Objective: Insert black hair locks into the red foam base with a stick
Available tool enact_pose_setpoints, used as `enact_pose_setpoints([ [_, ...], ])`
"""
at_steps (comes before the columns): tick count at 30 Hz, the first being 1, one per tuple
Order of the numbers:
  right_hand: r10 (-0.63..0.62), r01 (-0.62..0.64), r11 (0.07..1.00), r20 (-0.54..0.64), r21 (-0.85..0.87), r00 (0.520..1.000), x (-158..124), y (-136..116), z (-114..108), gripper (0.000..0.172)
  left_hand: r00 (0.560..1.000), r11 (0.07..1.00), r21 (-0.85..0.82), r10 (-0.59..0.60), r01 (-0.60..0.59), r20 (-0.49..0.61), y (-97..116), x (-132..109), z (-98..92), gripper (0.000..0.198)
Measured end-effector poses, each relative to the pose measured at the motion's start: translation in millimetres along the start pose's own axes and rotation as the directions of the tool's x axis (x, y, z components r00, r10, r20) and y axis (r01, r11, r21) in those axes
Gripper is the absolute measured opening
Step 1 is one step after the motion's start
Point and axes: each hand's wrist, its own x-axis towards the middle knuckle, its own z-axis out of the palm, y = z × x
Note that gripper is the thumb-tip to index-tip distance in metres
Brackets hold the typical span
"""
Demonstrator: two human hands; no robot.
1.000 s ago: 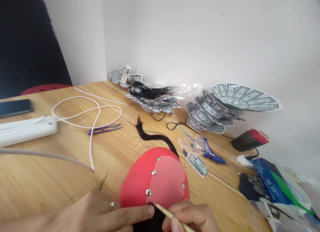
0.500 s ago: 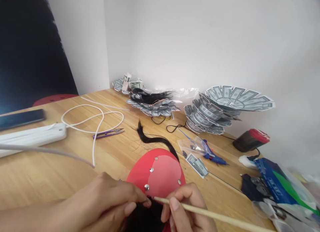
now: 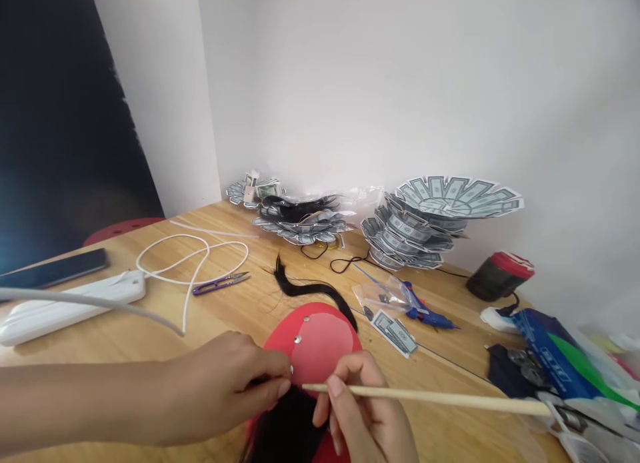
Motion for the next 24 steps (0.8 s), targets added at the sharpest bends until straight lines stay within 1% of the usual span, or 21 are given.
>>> enact_pose_setpoints([
  [4, 0.022, -0.022, 1.0, 0.008, 0.002, 1.0, 0, -1, 0, 0.053, 0.999, 0.998, 0.059, 0.014, -0.012, -0.031, 3, 0, -3.4, 0.031],
  [10, 0.016, -0.016, 1.0, 0.017, -0.012, 1.0, 1, -2, -1, 0.054, 0.999, 0.992, 0.124, -0.003, 0.008, -0.036, 5, 0, -9.1, 0.031],
  [13, 0.016, -0.016, 1.0, 0.027, 0.006, 1.0, 2, -2, -1, 0.054, 0.999, 0.991, 0.13, 0.024, -0.018, -0.043, 6, 3, -7.9, 0.029],
  [16, 0.016, -0.017, 1.0, 0.031, 0.026, 0.999, 2, -1, -1, 0.053, 0.996, 0.98, 0.192, 0.066, -0.053, -0.062, 6, 5, -5.3, 0.028],
  [18, 0.027, -0.028, 0.999, 0.025, 0.037, 0.999, 3, -1, -1, 0.052, 0.996, 0.972, 0.224, 0.077, -0.064, -0.053, 7, 6, -4.6, 0.028],
  [21, 0.045, -0.046, 0.998, 0.02, 0.047, 0.999, 3, -2, -1, 0.054, 0.996, 0.944, 0.324, 0.079, -0.063, -0.035, 12, 4, -5.3, 0.027],
  [24, 0.056, -0.056, 0.998, 0.018, 0.043, 0.998, 3, -4, -1, 0.056, 0.993, 0.866, 0.491, 0.121, -0.098, -0.015, 17, 0, -5.4, 0.018],
])
